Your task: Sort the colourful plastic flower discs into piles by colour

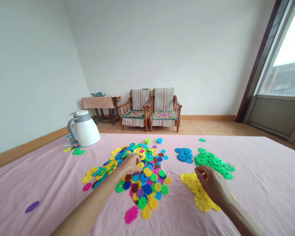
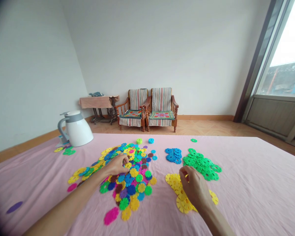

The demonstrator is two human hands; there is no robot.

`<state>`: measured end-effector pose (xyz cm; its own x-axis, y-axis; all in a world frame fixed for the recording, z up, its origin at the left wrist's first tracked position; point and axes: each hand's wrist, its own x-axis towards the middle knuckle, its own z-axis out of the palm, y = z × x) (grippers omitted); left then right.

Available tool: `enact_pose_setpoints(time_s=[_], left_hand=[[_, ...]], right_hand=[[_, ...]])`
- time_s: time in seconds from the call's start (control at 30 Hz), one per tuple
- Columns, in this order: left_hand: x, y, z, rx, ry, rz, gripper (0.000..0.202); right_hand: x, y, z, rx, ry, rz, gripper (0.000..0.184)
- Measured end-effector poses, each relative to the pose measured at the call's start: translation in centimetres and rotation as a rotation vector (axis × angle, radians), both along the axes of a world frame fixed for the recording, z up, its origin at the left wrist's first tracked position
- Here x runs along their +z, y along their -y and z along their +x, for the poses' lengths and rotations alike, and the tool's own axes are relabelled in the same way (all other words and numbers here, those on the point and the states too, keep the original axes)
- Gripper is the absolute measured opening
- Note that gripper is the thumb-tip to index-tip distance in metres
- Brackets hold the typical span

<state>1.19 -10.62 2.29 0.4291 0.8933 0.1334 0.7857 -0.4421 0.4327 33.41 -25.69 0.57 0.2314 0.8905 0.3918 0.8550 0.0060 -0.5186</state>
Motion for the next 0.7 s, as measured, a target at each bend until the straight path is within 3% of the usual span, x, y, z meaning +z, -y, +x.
enact_pose_setpoints(time_s=[0.7], left_hand=[[0.08,0.66,-0.19,0.029,-0.007,-0.025,0.024]], right_hand=[[0.18,-0.06,0.23,-0.009,-0.047,0.015,0.030]])
